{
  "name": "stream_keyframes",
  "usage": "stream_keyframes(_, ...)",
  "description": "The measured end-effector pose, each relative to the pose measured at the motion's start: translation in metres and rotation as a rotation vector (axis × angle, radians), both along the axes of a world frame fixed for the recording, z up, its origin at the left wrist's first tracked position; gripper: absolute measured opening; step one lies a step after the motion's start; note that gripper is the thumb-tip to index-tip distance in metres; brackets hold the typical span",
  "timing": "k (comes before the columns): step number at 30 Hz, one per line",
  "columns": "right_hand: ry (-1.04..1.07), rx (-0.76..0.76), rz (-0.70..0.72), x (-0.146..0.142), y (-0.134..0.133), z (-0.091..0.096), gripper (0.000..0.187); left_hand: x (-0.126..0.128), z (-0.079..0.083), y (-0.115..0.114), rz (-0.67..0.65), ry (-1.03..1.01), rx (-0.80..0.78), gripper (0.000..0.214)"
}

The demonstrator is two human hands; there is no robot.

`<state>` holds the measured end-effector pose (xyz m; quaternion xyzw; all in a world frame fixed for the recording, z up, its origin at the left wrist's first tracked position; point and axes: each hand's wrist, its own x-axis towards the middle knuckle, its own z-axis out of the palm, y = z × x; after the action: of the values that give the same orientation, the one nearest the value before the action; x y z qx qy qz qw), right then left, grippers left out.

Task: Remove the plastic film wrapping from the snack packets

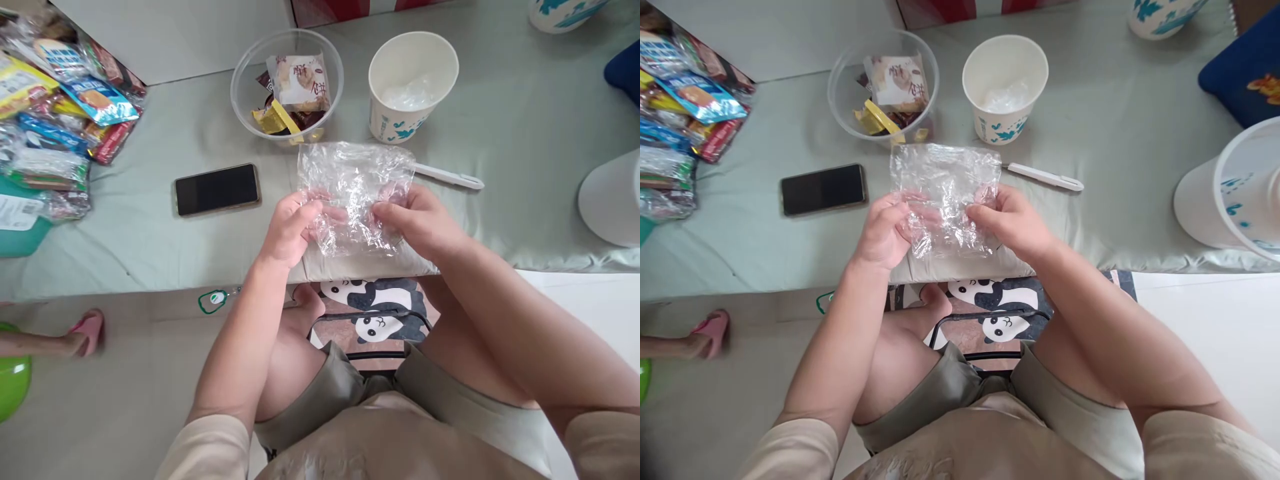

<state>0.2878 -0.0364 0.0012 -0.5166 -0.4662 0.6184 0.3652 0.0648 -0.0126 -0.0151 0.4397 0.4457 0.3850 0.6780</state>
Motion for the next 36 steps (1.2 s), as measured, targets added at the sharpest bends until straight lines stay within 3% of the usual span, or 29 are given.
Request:
stream_keyframes(4,-0.004,0.045,-0.041,0.004,-0.003,-0.001,0.028,-0.004,-0.007,0.000,0.000,0.136,0.026,0.028)
stream_keyframes(10,0.028,0.186,-0.099,0.007,-0.003,-0.013,0.027,-0.004,0.000,-0.002,-0.035,-0.006,-0.022,0.027)
stream_keyframes(14,0.039,0.229,-0.058,0.012,-0.003,-0.011,0.043,-0.004,0.004,0.002,-0.020,-0.067,-0.041,0.027)
stream_keyframes(17,-0.104,0.349,0.044,0.019,-0.002,-0.012,0.051,-0.006,0.000,0.004,-0.007,0.017,0.031,0.025)
stream_keyframes(19,-0.294,0.511,0.003,0.023,0.000,-0.016,0.045,-0.007,-0.003,0.002,0.014,0.124,0.128,0.024)
stream_keyframes(21,-0.374,0.609,-0.092,0.026,0.002,-0.018,0.039,-0.007,-0.005,-0.001,-0.012,0.199,0.212,0.038)
stream_keyframes(23,-0.290,0.549,-0.095,0.027,0.003,-0.016,0.045,-0.007,-0.005,-0.004,-0.085,0.229,0.255,0.046)
stream_keyframes(26,-0.174,0.269,0.129,0.023,0.001,-0.006,0.048,-0.004,-0.002,-0.006,-0.133,0.262,0.304,0.056)
stream_keyframes(29,-0.237,0.058,0.303,0.015,-0.006,0.006,0.035,0.001,0.004,-0.009,0.018,0.371,0.440,0.059)
stream_keyframes(31,-0.258,0.029,0.289,0.010,-0.011,0.010,0.029,0.005,0.011,-0.015,0.177,0.510,0.584,0.052)
stream_keyframes(33,-0.212,0.039,0.231,0.006,-0.014,0.010,0.026,0.011,0.017,-0.022,0.233,0.630,0.728,0.036)
stream_keyframes(36,-0.097,0.086,0.184,0.001,-0.017,0.009,0.028,0.020,0.021,-0.032,0.069,0.647,0.828,0.026)
